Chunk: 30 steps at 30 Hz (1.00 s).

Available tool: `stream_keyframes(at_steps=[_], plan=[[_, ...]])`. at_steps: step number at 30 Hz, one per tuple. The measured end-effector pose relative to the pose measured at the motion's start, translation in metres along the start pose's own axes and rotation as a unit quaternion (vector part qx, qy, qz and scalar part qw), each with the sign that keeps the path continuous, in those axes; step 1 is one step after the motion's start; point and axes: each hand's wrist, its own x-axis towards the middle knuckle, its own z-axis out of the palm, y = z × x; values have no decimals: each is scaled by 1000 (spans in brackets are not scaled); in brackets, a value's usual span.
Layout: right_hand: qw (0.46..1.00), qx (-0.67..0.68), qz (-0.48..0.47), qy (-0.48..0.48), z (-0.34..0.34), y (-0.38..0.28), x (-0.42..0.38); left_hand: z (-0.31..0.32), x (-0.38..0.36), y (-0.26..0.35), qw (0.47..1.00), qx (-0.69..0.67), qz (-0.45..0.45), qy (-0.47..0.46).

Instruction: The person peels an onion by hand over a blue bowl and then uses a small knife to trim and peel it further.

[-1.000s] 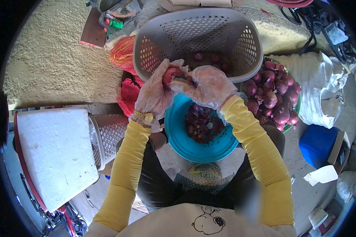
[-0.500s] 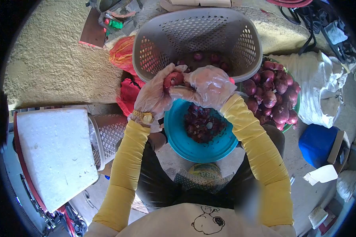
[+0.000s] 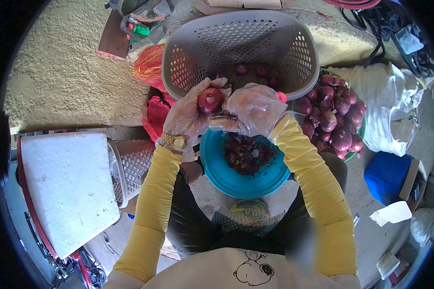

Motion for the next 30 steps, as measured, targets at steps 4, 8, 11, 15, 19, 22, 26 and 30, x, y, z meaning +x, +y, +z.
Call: stream_keyframes(at_steps=[4, 8, 11, 15, 19, 22, 26, 30], plan=[[998, 60, -8, 12, -7, -5, 5, -1, 0, 2, 999, -26, -22, -36], [993, 69, 0, -100, -15, -13, 12, 5, -3, 4, 998, -59, 2, -9], [989, 101, 8, -103, -9, -8, 8, 11, -7, 11, 997, -68, 14, -15], [980, 87, 32, -174, -31, -9, 15, 11, -6, 14, 996, -80, 29, -27], [994, 57, 62, -74, -25, -11, 17, 8, -3, 11, 994, -107, 23, -28], [994, -9, 107, 22, -27, -13, 19, 9, -2, 9, 997, -74, -1, -1], [994, 21, 104, 23, -21, -11, 18, 11, -2, 4, 995, -95, -25, -3], [996, -12, 90, 0, -14, -6, 16, 14, -5, 6, 997, -74, -14, -18]])
